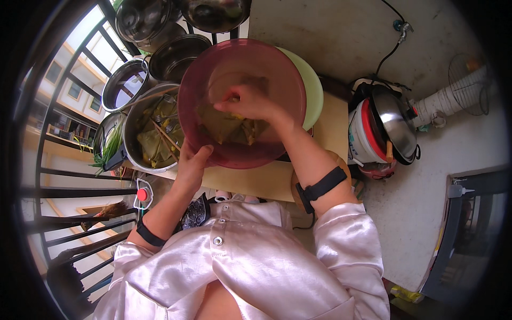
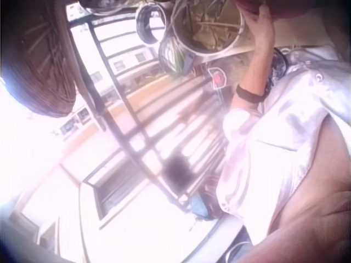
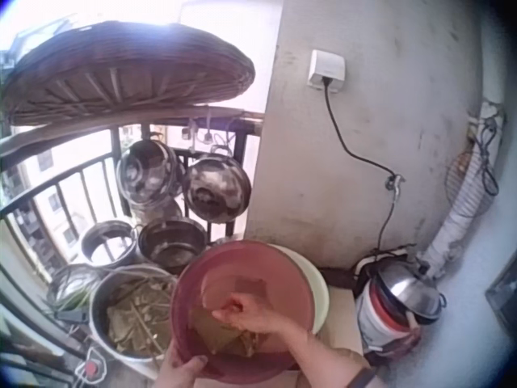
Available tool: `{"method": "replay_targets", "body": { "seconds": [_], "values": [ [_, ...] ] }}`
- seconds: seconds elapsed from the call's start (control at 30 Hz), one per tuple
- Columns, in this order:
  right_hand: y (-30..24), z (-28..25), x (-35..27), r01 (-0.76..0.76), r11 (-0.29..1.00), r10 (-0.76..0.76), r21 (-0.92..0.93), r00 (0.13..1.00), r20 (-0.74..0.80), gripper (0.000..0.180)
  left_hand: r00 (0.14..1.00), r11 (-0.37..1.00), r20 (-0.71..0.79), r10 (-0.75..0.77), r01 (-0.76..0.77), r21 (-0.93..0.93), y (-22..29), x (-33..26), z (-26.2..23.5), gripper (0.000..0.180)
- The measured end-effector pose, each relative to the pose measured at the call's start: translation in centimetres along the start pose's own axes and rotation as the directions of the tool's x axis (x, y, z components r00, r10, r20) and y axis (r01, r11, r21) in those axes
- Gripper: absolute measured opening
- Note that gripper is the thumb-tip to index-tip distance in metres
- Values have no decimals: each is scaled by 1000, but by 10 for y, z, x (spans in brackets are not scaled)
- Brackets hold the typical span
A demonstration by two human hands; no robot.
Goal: The person assembles zongzi by placing a yellow filling onto banana leaves, folding them into triangular packets, and arranging them in a green bowl. They use chopsticks and forks to handle the filling and leaves, and transfer finished packets from a pink bowl to the green bowl.
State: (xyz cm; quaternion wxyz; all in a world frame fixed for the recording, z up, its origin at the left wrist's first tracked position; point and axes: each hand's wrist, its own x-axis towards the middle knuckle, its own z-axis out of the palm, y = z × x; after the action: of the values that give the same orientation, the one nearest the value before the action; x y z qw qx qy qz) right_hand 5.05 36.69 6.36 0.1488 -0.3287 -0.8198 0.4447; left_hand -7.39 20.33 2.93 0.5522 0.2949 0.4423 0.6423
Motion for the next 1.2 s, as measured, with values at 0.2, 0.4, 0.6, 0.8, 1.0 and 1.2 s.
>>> {"method": "replay_targets", "body": {
  "seconds": [0.2,0.4,0.6,0.8,1.0,1.2],
  "values": [
    [-11,1,5,160,948,-116,-276,979,169,43,999,999,11,-48,48,8,5,-3,2,49],
    [-6,16,2,415,855,-425,-313,904,38,33,990,988,0,-139,138,-72,14,-2,-1,44],
    [-8,11,-7,242,970,-242,18,966,85,27,990,989,-21,-140,138,-56,20,2,-4,38],
    [-20,-8,0,23,866,3,500,999,-53,31,979,980,-44,-197,196,-29,24,7,-3,38],
    [-17,-46,8,36,506,127,862,985,-115,33,980,984,-87,-178,176,-32,20,15,-14,35],
    [35,-111,13,290,391,232,874,888,-398,32,978,987,-155,-140,124,-105,34,16,-28,34]
  ]
}}
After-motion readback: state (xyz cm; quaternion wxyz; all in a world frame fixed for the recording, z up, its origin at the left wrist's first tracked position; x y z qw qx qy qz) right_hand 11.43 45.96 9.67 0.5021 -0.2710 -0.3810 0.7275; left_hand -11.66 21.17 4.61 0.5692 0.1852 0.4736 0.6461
